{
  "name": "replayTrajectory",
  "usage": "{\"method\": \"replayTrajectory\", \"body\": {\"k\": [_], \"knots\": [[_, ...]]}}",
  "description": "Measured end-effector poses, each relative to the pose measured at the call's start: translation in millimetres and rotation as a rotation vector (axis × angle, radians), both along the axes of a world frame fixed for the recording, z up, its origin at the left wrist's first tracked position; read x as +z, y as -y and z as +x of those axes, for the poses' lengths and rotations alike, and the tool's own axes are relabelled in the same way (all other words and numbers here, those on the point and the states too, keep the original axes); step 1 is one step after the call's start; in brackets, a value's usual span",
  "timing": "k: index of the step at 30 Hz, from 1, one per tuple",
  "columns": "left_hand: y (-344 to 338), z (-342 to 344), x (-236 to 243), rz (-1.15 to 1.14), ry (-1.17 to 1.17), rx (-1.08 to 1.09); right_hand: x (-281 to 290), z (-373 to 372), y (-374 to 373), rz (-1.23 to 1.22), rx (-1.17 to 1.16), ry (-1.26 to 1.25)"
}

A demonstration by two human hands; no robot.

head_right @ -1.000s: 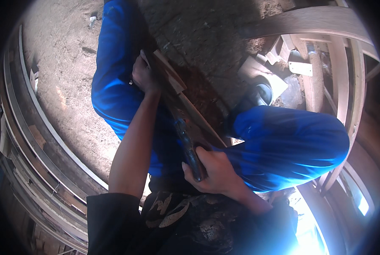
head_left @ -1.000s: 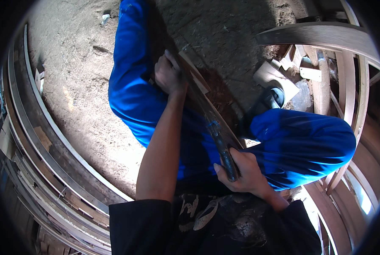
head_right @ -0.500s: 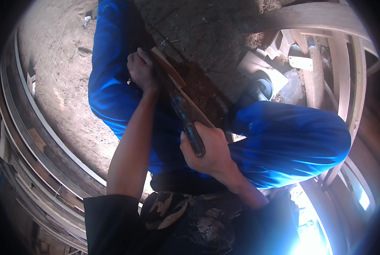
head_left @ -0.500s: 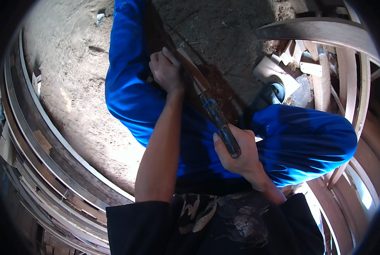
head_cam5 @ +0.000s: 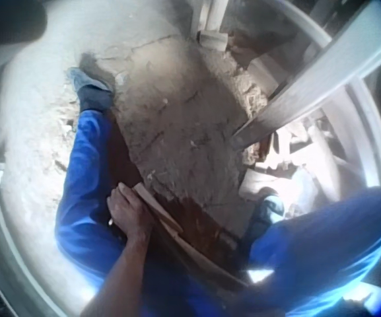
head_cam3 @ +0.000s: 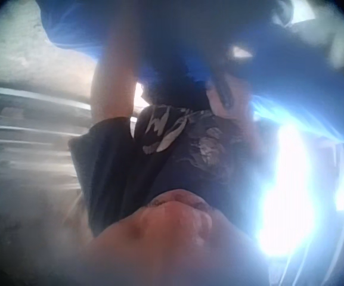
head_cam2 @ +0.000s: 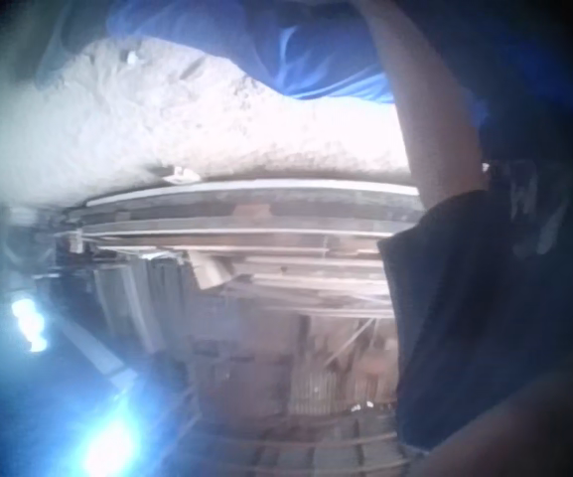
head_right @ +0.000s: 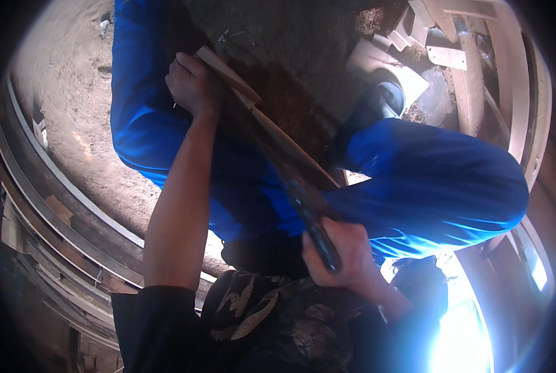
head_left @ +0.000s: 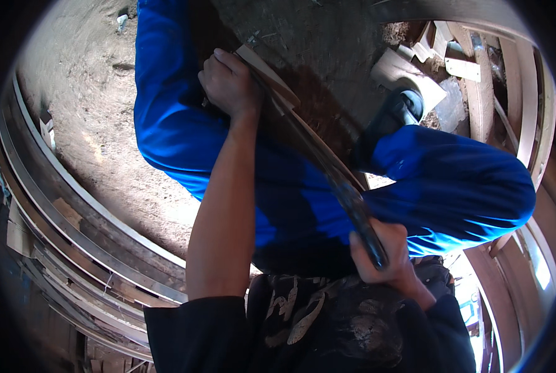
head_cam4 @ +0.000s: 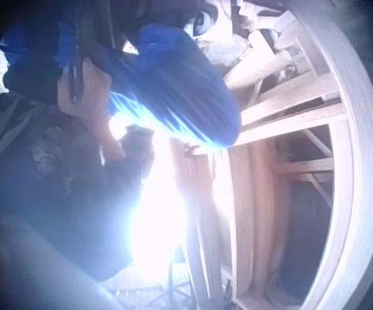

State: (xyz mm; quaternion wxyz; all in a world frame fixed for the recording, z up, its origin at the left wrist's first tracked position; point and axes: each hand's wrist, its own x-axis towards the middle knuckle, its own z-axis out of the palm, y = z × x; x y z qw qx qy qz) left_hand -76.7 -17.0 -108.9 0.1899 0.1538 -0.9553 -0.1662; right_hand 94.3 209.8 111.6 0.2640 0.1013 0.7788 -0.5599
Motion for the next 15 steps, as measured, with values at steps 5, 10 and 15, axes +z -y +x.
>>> {"method": "replayTrajectory", "body": {"k": [5, 10, 15], "knots": [[-1, -5, 3, 0.122, 0.168, 0.185, -38, -17, 23, -0.024, 0.025, -0.081], [4, -1, 10, 0.16, 0.207, 0.22, 10, 4, -36, -0.011, 0.189, 0.012], [-13, -9, 3, 0.221, 0.213, 0.148, 10, -11, -20, 0.066, 0.091, -0.062]]}}
